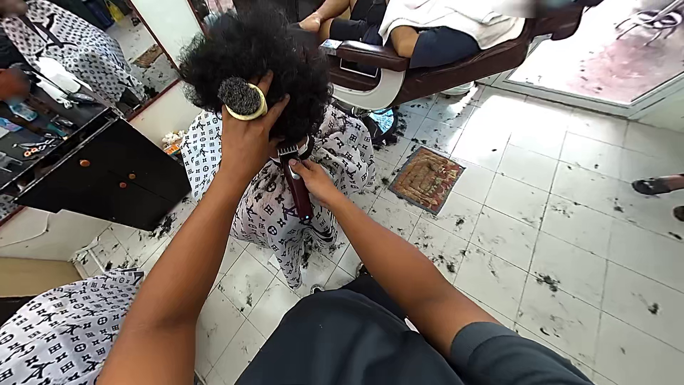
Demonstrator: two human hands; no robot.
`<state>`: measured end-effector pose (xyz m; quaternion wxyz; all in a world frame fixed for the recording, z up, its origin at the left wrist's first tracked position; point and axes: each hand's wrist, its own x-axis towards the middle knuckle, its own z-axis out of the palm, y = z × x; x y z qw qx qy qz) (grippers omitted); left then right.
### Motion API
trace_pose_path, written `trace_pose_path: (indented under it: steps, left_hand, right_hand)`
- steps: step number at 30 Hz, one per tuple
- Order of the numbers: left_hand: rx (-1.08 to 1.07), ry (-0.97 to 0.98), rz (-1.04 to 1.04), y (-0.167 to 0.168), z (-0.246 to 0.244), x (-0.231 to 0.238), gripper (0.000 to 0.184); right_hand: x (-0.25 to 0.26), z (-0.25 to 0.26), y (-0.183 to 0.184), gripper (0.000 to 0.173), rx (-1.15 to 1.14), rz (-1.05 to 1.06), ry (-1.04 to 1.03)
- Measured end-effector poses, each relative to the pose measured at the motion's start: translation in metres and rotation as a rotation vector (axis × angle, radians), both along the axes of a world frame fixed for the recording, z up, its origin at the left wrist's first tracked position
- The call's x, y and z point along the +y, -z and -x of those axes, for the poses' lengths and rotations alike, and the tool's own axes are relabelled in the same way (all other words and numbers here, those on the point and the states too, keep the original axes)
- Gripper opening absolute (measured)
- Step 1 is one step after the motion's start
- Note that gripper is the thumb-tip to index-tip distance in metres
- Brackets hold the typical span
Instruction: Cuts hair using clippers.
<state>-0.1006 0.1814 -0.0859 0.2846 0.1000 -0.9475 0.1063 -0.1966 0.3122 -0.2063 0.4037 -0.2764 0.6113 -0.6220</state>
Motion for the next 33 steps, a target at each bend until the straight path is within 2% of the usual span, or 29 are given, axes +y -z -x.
trace_pose_path:
  steps: [3,6,9,12,16,19,20,21,23,24,27,30,33]
  left_hand:
    - [0.017,0.006,-0.001,0.001,0.001,0.002,0.067]
    - [0.021,-0.01,0.011,0.003,0.001,0.003,0.066]
    - [0.024,-0.002,0.005,0.004,0.001,0.005,0.066]
    - [0.038,0.0,-0.011,0.006,0.001,0.007,0.065]
    - [0.155,0.102,-0.046,0.013,-0.007,0.011,0.055]
    - [0.434,0.247,-0.027,0.055,-0.021,0.033,0.033]
    - [0.456,0.26,-0.061,0.075,-0.024,0.047,0.024]
    - [0.343,0.229,-0.183,0.09,-0.024,0.064,0.02]
    - [-0.181,0.131,-0.66,0.09,-0.012,0.085,0.032]
    - [-0.286,0.135,-0.842,0.087,0.001,0.086,0.033]
    - [-0.071,0.019,-0.962,0.089,0.035,0.092,0.028]
    - [-0.113,-0.122,-1.203,0.075,0.058,0.094,0.031]
    - [0.168,-0.124,-1.105,0.082,0.064,0.105,0.025]
  right_hand:
    - [0.005,-0.002,-0.003,0.048,0.07,0.04,-0.002]
    - [0.006,0.001,-0.009,0.051,0.03,-0.067,-0.022]
    - [0.007,0.002,-0.003,0.047,0.061,0.015,-0.019]
    - [0.033,0.009,0.0,0.047,0.164,0.008,-0.148]
    - [0.081,0.032,0.012,0.038,-0.034,-0.131,-0.186]
    - [0.111,0.053,0.025,0.038,-0.167,-0.128,-0.061]
    - [0.116,0.064,0.029,0.04,-0.193,-0.122,-0.038]
    - [0.118,0.074,0.033,0.042,-0.21,-0.12,-0.025]
    - [0.122,0.093,0.039,0.042,-0.243,-0.141,-0.018]
    - [0.123,0.102,0.04,0.041,-0.257,-0.15,-0.023]
    - [0.123,0.126,0.039,0.042,-0.3,-0.157,-0.04]
    - [0.124,0.147,0.04,0.041,-0.305,-0.134,-0.125]
    - [0.119,0.164,0.046,0.036,-0.292,-0.108,-0.235]
